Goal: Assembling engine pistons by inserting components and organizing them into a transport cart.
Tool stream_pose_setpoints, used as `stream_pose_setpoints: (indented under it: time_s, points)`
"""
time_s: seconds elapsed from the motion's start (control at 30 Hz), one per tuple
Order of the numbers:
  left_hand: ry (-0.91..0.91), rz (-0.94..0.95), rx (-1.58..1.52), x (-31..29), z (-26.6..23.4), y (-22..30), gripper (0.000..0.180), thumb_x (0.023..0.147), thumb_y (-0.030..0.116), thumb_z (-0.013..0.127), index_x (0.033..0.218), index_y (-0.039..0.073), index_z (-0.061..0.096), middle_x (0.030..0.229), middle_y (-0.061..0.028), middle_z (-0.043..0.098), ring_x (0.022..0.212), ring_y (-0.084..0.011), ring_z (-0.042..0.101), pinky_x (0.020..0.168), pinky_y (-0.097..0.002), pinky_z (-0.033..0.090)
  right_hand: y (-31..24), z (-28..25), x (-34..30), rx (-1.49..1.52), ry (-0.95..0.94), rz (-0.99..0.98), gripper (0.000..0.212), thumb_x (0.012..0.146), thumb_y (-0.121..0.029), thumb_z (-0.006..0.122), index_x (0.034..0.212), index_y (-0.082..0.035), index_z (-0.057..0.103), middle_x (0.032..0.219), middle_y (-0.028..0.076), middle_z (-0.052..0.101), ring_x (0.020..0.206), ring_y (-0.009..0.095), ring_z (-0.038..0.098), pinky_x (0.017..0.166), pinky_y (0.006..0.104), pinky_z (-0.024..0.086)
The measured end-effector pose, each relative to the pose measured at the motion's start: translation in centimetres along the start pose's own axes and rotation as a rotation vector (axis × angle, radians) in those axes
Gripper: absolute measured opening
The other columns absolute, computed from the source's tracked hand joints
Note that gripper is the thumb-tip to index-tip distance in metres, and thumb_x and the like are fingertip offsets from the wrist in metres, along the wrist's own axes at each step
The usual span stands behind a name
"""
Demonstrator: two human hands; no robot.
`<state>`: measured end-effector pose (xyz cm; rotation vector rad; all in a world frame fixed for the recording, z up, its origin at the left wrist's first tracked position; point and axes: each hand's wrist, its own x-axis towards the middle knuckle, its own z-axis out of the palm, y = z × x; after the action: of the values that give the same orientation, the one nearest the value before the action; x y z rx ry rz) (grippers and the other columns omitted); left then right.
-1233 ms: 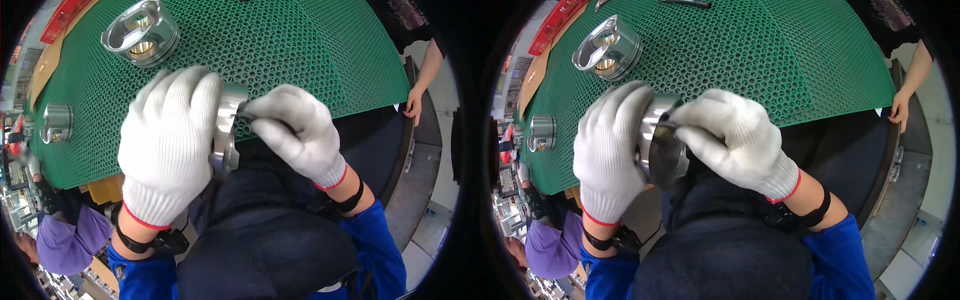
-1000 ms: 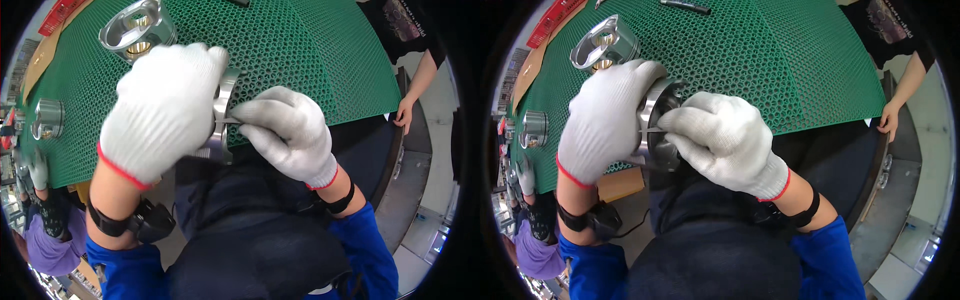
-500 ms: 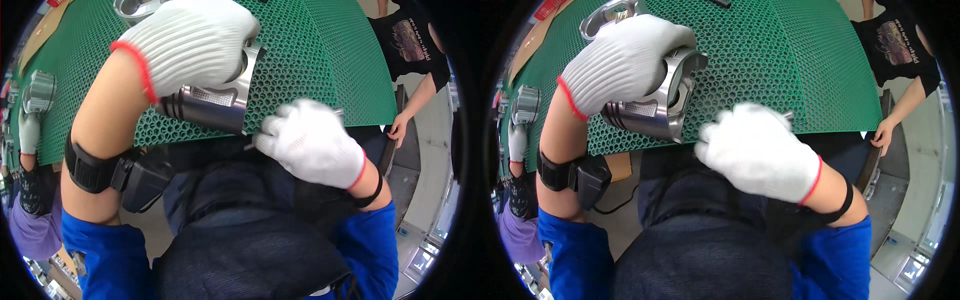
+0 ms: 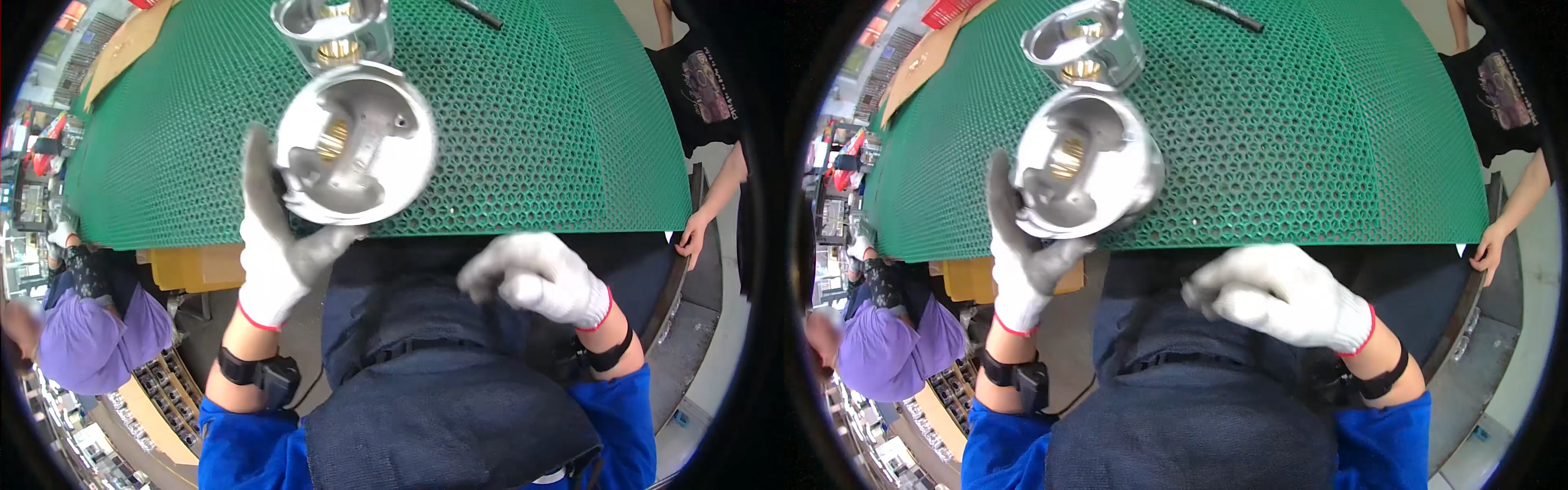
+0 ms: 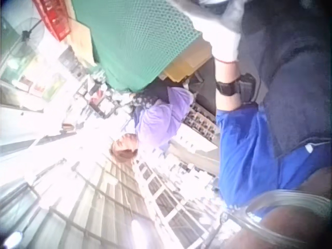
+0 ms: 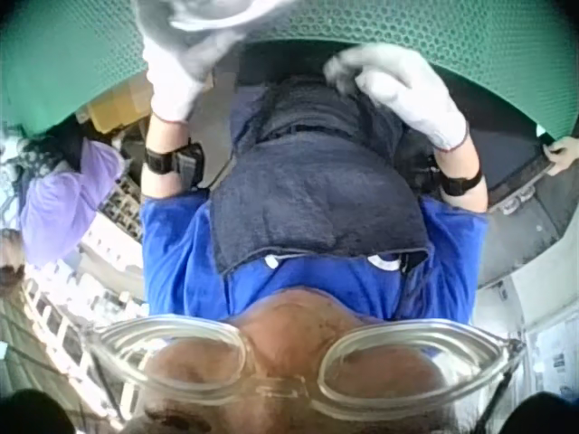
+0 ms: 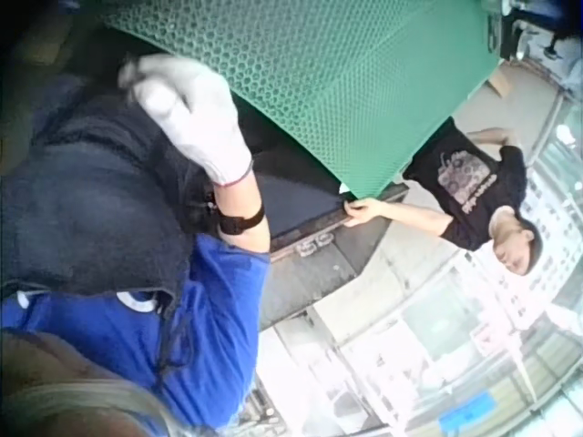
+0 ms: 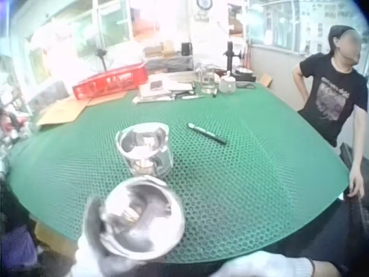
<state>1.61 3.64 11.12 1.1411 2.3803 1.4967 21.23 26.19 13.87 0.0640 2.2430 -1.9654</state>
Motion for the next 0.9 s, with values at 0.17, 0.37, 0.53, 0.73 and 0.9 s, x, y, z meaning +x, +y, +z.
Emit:
stream_pose_setpoints:
  time_s: [0.17,0.37,0.53,0.73,0.9]
  points:
    - [0.087,-0.02,-0.24,1.5,-0.5,-3.7,0.072,0.082,0.018,0.076,0.139,-0.005,0.039,0.115,-0.0163,0.062,0.107,-0.0238,0.061,0.098,-0.0363,0.047,0.6,0.0,-3.8,0.164,0.152,0.276,0.029,0.087,-0.022,0.055,0.09,0.003,0.069,0.08,0.011,0.071,0.067,0.016,0.065,0.065,0.0291,0.053]
    - [-0.056,0.447,0.288,8.6,1.6,2.4,0.054,0.074,0.022,0.077,0.121,0.004,0.059,0.112,-0.0143,0.066,0.101,-0.0285,0.065,0.088,-0.0365,0.052,-0.4,-0.1,-2.6,0.152,0.355,0.201,0.035,0.088,-0.028,0.054,0.087,0.004,0.067,0.077,0.009,0.068,0.063,0.013,0.058,0.059,0.0276,0.049]
    - [-0.217,0.768,0.583,5.0,4.3,8.3,0.046,0.072,0.016,0.071,0.115,0.006,0.061,0.115,-0.0117,0.063,0.107,-0.0332,0.062,0.094,-0.0434,0.049,-1.0,-1.1,-0.9,-0.174,0.385,0.069,0.033,0.091,-0.03,0.054,0.088,-0.001,0.068,0.076,0.013,0.065,0.068,0.02,0.062,0.066,0.0322,0.05]
    - [-0.247,0.685,0.72,5.7,5.5,10.0,0.038,0.078,0.022,0.069,0.113,0.008,0.062,0.114,-0.0111,0.064,0.107,-0.033,0.062,0.093,-0.0424,0.048,-1.1,-0.7,1.0,-0.175,0.501,-0.004,0.03,0.091,-0.028,0.054,0.086,-0.001,0.067,0.075,0.014,0.065,0.068,0.026,0.065,0.064,0.0337,0.052]
    - [-0.409,0.61,0.702,8.3,6.4,11.0,0.027,0.082,0.02,0.064,0.105,0.007,0.063,0.101,-0.0129,0.067,0.093,-0.0342,0.064,0.082,-0.0424,0.051,0.0,-0.3,0.9,-0.769,0.623,-0.373,0.026,0.089,-0.03,0.063,0.072,-0.01,0.063,0.062,0.007,0.061,0.055,0.024,0.063,0.049,0.0363,0.051]
